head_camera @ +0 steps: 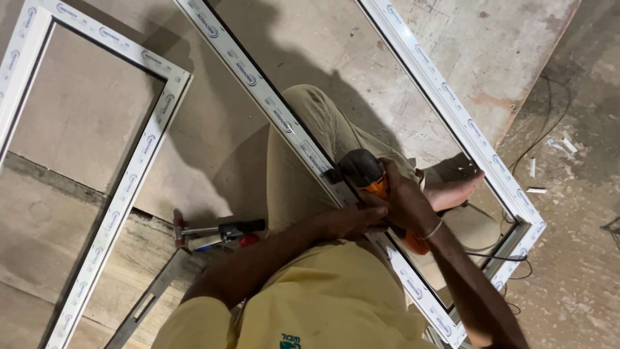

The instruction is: Trimming or cutting the edges of a PVC window frame using an oscillating multi-tool.

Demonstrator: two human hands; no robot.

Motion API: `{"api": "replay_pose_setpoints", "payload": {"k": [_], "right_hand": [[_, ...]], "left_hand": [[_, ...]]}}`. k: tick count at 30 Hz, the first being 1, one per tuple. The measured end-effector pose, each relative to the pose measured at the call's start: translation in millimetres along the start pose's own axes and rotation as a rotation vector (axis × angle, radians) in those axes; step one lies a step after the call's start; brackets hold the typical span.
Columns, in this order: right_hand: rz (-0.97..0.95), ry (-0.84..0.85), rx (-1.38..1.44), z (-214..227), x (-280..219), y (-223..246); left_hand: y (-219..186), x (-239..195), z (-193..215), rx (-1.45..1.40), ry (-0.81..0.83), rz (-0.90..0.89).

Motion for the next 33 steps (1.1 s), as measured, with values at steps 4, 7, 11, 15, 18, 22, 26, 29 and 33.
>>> {"api": "replay_pose_setpoints", "payload": {"k": [4, 7, 11, 15, 18, 22, 26, 29, 33], "right_hand": [[0.017, 0.0, -0.031, 1.2, 8.0, 2.1], [0.106, -0.056, 0.051, 18.1, 8.7, 31.1], [0.052, -0.074, 0.171, 42.2, 10.8, 38.6], [0.078, -0.139, 0.433, 67.7, -1.4, 25.4], [0.229, -0.194, 0.584, 78.2, -20.3, 5.4], [0.201, -0.218, 0.794, 90.5, -56.3, -24.7], [-0.026, -0.35, 0.661, 107.1, -109.9, -68.3], [-0.299, -0.485, 0.316, 125.0, -158.7, -73.6], [-0.446, -0.694, -0.165, 132.8, -235.5, -117.7]], "left_hand": [[-14.7, -0.8, -13.6, -0.064, 0.123, -0.067], [-22.0, -12.4, -10.0, 0.182, -0.084, 0.111], [-86.5, -41.1, -19.6, 0.636, -0.093, -0.163], [-96.4, -70.1, 27.6, 1.882, 0.321, -0.666], [-154.1, -85.3, 57.4, 2.133, 0.17, -0.537], [-230.7, -78.9, 47.5, 2.327, 0.027, -0.454], [-202.9, -39.6, 53.8, 2.396, 0.362, -0.325], [-168.2, -13.7, 32.2, 2.311, 0.733, -0.251], [-149.0, -3.9, 32.2, 2.174, 0.724, -0.139]]}}
Point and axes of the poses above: each hand's wrist, its own x-axis towards the middle knuckle, its own z-axis out of the back of the hand, y = z × x, the point moved 6 cm from there along x, towards the middle knuckle, and after that the axes turned 12 degrees about -z, right-handed, at the moved point
